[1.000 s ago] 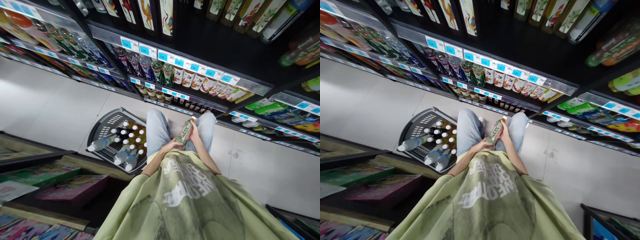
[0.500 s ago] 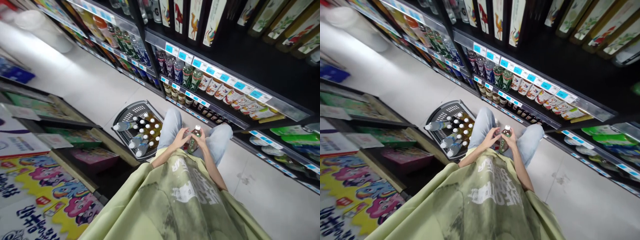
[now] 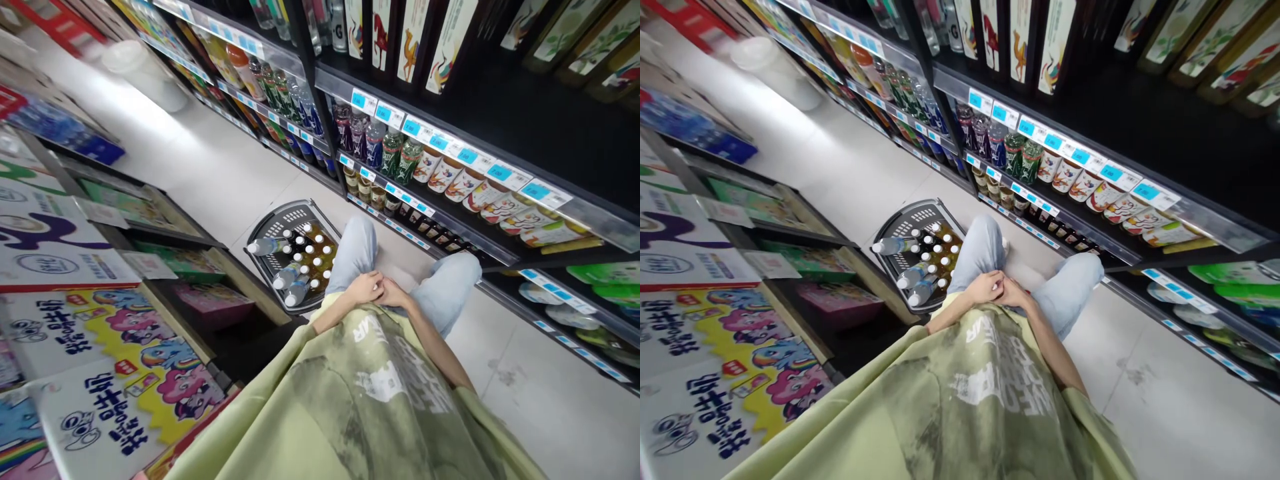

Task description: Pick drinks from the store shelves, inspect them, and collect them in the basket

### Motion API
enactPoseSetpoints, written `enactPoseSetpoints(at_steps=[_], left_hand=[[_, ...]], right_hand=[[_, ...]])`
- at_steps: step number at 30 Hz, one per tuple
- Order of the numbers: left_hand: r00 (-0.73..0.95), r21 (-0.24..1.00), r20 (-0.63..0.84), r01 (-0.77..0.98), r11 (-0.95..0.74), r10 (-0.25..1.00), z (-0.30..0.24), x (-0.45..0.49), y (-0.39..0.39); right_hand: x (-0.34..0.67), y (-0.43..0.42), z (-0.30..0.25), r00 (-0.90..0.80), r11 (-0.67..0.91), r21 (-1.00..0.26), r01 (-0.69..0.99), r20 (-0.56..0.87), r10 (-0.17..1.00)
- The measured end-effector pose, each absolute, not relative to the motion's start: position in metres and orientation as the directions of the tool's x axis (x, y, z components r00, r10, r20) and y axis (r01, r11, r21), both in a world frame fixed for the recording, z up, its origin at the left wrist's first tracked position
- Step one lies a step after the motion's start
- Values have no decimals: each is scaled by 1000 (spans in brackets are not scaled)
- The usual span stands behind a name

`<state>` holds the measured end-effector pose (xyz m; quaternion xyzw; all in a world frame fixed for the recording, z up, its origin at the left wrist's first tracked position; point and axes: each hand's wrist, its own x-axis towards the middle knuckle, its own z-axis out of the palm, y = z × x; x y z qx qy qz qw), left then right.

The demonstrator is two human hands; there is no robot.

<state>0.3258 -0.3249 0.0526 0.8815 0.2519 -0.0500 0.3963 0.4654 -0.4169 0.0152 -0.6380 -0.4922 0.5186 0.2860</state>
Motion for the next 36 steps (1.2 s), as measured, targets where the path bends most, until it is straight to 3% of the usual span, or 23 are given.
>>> enactPoseSetpoints(at_steps=[8,12,18,28,36], left_hand=[[923,697,-238,380,-608,304,60,315,-318],[892,628,-286,451,-635,351,60,314,-324],[852,597,-265,513,-616,452,82,315,-325],[496,714,-108,642,-280,862,156,268,-286],[238,779,-70,619,-95,969,181,227,-252]], right_hand=[[466,-415,15,-34,-238,-927,290,-259,965],[462,-412,14,-35,-227,-920,319,-251,967],[462,-417,4,-1,-118,-909,399,-129,992],[471,-422,-11,134,-450,-778,439,-438,889],[467,-425,-8,73,-473,-764,438,-494,866]])
